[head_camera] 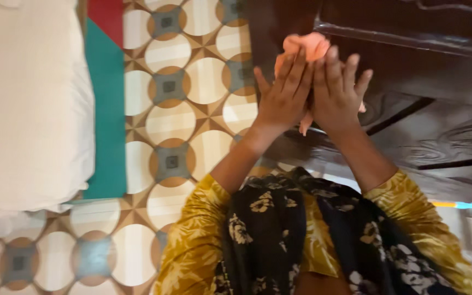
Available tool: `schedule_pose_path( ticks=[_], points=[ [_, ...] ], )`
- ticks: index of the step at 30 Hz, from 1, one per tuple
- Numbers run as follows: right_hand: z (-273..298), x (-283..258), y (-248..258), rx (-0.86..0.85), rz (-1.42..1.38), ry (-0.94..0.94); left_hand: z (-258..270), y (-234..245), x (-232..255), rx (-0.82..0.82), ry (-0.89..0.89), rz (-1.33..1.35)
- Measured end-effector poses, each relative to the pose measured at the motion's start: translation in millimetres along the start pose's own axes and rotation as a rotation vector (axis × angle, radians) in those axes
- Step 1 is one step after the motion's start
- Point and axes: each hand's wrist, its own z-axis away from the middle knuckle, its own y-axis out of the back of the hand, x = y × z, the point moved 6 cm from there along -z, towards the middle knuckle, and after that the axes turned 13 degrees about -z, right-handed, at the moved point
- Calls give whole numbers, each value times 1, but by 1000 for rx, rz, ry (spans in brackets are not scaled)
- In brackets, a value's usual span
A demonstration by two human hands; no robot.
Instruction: The person wipes a dark brown wooden door with a peach-colored cloth. They clean the door's surface, including the carved patterns and the metal latch area, using both hands to rub the cloth against the wood.
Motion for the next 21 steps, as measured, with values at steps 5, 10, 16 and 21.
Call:
schedule_pose_path(
  ticks=[5, 10, 16, 21],
  points=[
    [-21, 37, 27, 180, 72, -70, -49, 19, 21, 18, -81, -7],
    [25, 53, 3, 66, -88, -121, -24, -1, 47, -44, -61, 166],
    [74, 42, -22, 68, 29, -59, 24, -40, 67, -194, -90, 123],
    [60, 54, 2, 143, 23, -87, -4, -24, 71, -9, -135, 70]
  ],
)
